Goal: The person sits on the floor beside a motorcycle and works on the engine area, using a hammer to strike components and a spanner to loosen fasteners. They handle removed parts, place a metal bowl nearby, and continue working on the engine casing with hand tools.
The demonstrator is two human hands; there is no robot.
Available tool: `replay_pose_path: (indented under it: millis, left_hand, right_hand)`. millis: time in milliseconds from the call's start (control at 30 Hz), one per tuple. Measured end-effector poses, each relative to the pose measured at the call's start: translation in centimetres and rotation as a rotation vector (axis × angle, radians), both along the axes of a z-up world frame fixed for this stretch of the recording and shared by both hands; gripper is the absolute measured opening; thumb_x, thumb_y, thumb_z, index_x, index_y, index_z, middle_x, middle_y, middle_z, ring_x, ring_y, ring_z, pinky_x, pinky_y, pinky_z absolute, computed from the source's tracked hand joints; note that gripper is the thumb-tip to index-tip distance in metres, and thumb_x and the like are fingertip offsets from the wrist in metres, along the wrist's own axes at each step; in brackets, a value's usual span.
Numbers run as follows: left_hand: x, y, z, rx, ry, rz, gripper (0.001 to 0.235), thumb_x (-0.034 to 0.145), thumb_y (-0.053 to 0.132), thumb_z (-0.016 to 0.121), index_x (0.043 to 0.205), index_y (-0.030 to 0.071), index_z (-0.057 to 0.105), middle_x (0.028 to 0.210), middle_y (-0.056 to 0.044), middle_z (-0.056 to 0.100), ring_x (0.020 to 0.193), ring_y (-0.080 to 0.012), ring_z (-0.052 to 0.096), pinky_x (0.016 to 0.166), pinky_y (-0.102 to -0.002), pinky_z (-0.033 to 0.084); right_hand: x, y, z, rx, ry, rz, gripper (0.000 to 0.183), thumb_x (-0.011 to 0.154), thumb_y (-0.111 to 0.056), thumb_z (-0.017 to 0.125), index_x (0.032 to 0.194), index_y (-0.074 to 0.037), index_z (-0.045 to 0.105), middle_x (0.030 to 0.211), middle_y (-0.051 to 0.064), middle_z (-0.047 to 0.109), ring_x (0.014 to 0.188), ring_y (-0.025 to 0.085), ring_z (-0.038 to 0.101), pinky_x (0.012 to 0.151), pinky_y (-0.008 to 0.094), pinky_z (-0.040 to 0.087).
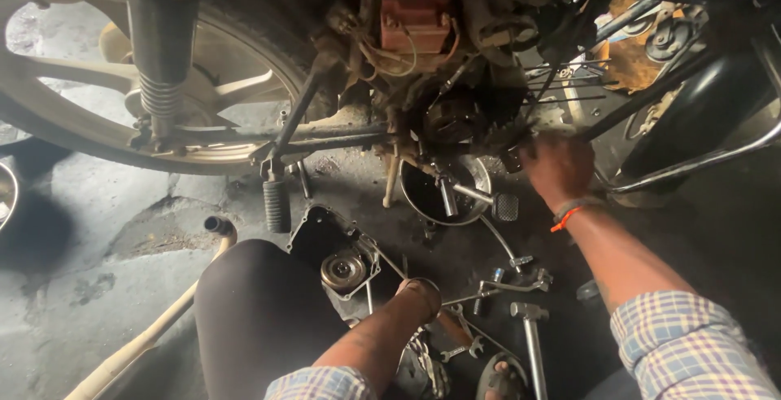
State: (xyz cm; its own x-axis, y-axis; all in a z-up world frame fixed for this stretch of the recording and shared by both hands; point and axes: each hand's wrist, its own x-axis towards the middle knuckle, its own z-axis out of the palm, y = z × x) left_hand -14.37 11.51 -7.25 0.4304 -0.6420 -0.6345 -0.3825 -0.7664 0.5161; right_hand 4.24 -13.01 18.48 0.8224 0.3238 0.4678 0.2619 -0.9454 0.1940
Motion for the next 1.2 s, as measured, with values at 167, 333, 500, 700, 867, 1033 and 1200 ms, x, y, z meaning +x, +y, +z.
replay_pose_path:
  millis: [167, 333, 500, 700, 867, 1033, 1200]
  left_hand:
    - [-2.2, 2.5, 0.2, -0.001, 0.050, 0.030, 0.026, 0.093, 0.021, 0.067, 0.112, 0.007, 0.077, 0.109, -0.013, 0.077, 0.093, -0.0263, 0.072, 0.077, -0.043, 0.059]
    - [-2.9, 4.6, -0.4, 0.003, 0.101, 0.059, 0.025, 0.093, 0.020, 0.066, 0.111, 0.007, 0.077, 0.107, -0.013, 0.078, 0.089, -0.0256, 0.072, 0.075, -0.042, 0.059]
    - [-2.9, 7.3, 0.6, 0.011, 0.136, 0.075, 0.025, 0.094, 0.020, 0.064, 0.111, 0.006, 0.076, 0.104, -0.014, 0.078, 0.086, -0.0248, 0.073, 0.073, -0.041, 0.059]
    - [0.7, 2.3, 10.7, 0.009, 0.155, 0.071, 0.025, 0.095, 0.020, 0.063, 0.110, 0.005, 0.076, 0.102, -0.014, 0.079, 0.082, -0.0239, 0.073, 0.071, -0.040, 0.059]
    - [2.0, 1.9, 14.2, -0.004, 0.180, 0.088, 0.025, 0.096, 0.019, 0.062, 0.109, 0.004, 0.076, 0.100, -0.014, 0.079, 0.079, -0.0231, 0.074, 0.070, -0.039, 0.060]
    - [3.6, 1.0, 16.3, -0.038, 0.207, 0.084, 0.025, 0.096, 0.019, 0.060, 0.108, 0.003, 0.076, 0.098, -0.015, 0.080, 0.076, -0.0223, 0.074, 0.068, -0.038, 0.060]
    - [4.8, -0.1, 18.5, -0.066, 0.234, 0.045, 0.025, 0.097, 0.019, 0.059, 0.107, 0.003, 0.075, 0.096, -0.015, 0.080, 0.072, -0.0215, 0.074, 0.066, -0.037, 0.060]
  right_hand:
    - [-2.1, -1.5, -2.6, 0.766, 0.178, -0.403, 0.034, 0.101, -0.032, 0.072, 0.087, -0.001, 0.074, 0.082, 0.019, 0.072, 0.072, 0.028, 0.068, 0.067, 0.045, 0.050]
    - [-7.3, 5.0, -5.9, 1.332, 0.240, -0.264, 0.028, 0.094, -0.026, 0.070, 0.084, 0.000, 0.070, 0.071, 0.006, 0.066, 0.059, 0.014, 0.060, 0.056, 0.035, 0.046]
    - [-11.3, 15.0, -7.5, 1.186, 0.434, -0.188, 0.020, 0.085, -0.023, 0.068, 0.075, -0.007, 0.074, 0.058, 0.005, 0.069, 0.052, 0.014, 0.067, 0.056, 0.033, 0.052]
    - [-11.0, 21.4, -18.8, 0.748, 0.590, -0.155, 0.030, 0.082, -0.034, 0.078, 0.079, -0.005, 0.073, 0.079, 0.017, 0.074, 0.074, 0.035, 0.071, 0.067, 0.046, 0.053]
    - [-10.1, 23.2, -23.5, 0.899, 0.770, 0.103, 0.034, 0.084, -0.033, 0.079, 0.093, -0.001, 0.073, 0.083, 0.018, 0.075, 0.077, 0.032, 0.074, 0.069, 0.043, 0.056]
    - [-10.5, 19.4, -6.1, 0.950, 0.965, 0.026, 0.029, 0.089, -0.035, 0.074, 0.097, -0.008, 0.078, 0.084, 0.009, 0.079, 0.072, 0.020, 0.075, 0.065, 0.031, 0.057]
    - [-14.0, 8.9, 1.6, 1.260, 0.793, -0.005, 0.030, 0.089, -0.033, 0.072, 0.103, -0.007, 0.078, 0.086, 0.004, 0.078, 0.074, 0.011, 0.075, 0.065, 0.026, 0.060]
